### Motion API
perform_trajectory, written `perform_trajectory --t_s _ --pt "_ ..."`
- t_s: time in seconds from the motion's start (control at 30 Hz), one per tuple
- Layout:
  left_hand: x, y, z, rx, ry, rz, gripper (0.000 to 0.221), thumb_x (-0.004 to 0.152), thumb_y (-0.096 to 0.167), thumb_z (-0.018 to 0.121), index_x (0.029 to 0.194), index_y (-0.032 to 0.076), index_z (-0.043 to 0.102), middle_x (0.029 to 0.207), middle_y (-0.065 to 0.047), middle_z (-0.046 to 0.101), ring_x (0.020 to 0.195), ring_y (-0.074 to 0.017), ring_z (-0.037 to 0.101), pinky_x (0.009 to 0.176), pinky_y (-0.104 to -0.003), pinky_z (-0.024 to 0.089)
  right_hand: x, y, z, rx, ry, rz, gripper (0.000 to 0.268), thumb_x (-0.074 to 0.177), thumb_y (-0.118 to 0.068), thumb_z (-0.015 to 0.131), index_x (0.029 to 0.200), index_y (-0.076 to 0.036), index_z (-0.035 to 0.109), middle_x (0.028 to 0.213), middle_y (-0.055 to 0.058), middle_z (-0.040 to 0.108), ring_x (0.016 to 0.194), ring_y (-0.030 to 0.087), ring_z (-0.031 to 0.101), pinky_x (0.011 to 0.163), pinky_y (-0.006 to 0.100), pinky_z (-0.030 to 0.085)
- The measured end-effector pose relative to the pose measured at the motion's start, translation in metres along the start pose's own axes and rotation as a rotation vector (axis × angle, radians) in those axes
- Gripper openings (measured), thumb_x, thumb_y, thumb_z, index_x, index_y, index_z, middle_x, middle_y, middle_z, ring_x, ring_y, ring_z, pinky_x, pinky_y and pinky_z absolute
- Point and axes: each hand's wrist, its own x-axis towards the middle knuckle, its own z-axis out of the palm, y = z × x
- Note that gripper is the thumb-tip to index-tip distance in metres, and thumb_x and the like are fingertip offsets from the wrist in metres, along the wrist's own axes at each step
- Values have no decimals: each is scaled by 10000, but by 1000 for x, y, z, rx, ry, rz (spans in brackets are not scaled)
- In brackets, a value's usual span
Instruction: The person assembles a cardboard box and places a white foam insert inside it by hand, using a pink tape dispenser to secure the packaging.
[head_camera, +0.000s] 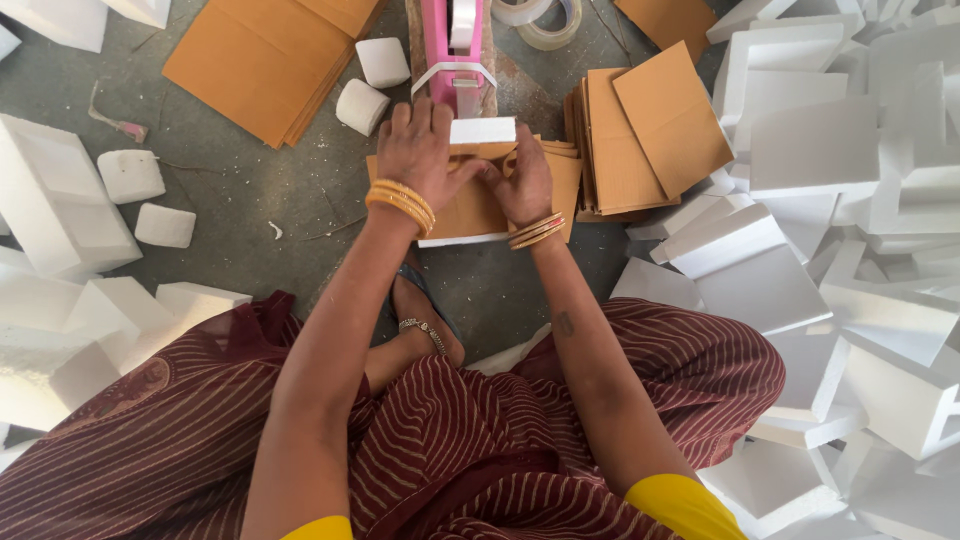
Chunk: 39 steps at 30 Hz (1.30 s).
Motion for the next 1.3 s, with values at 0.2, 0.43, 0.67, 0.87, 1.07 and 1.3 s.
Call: perform_trajectory --t_s 0.2,0.43,0.67,0.87,1.07,1.3 --pt "-10 1 11 15 47 5 595 750 471 865 1110 93 581 1106 -96 573 1029 -317 526 837 -487 465 -5 27 -8 205 -106 -84 550 822 -28 748 1336 -54 552 1192 121 688 1073 267 675 844 373 562" --pt "-10 -2 16 23 96 43 587 741 468 864 1105 98 589 1104 -78 569 1043 -300 520 863 -464 471 64 46 -43 869 -421 402 626 994 -58 570 1591 -52 382 1219 135 742 1167 225 720 1030 311 561" --pt "-10 -1 12 31 119 53 620 736 463 855 1162 92 600 1112 -64 567 1021 -279 517 856 -456 475 111 11 -8 761 -512 433 833 922 -206 785 1580 -30 306 1012 86 727 832 131 710 709 280 598" --pt "-9 -4 14 17 126 58 614 734 464 860 1151 94 603 1089 -60 561 1008 -271 514 848 -455 471 125 -7 -19 727 -590 550 886 897 -192 803 1567 -44 242 888 135 750 639 118 654 578 261 556" --pt "-6 -4 15 -6 152 64 593 713 452 858 1119 100 610 1080 -49 568 1005 -265 517 836 -446 467 124 5 -8 741 -611 479 801 850 -65 782 1537 -4 376 945 161 783 758 171 775 661 297 641" --pt "-2 -9 17 -41 125 77 579 741 453 863 1115 91 609 1078 -59 571 1001 -272 512 838 -450 458 132 11 6 731 -580 569 682 869 35 771 1472 -3 455 929 152 745 727 182 745 603 285 623"
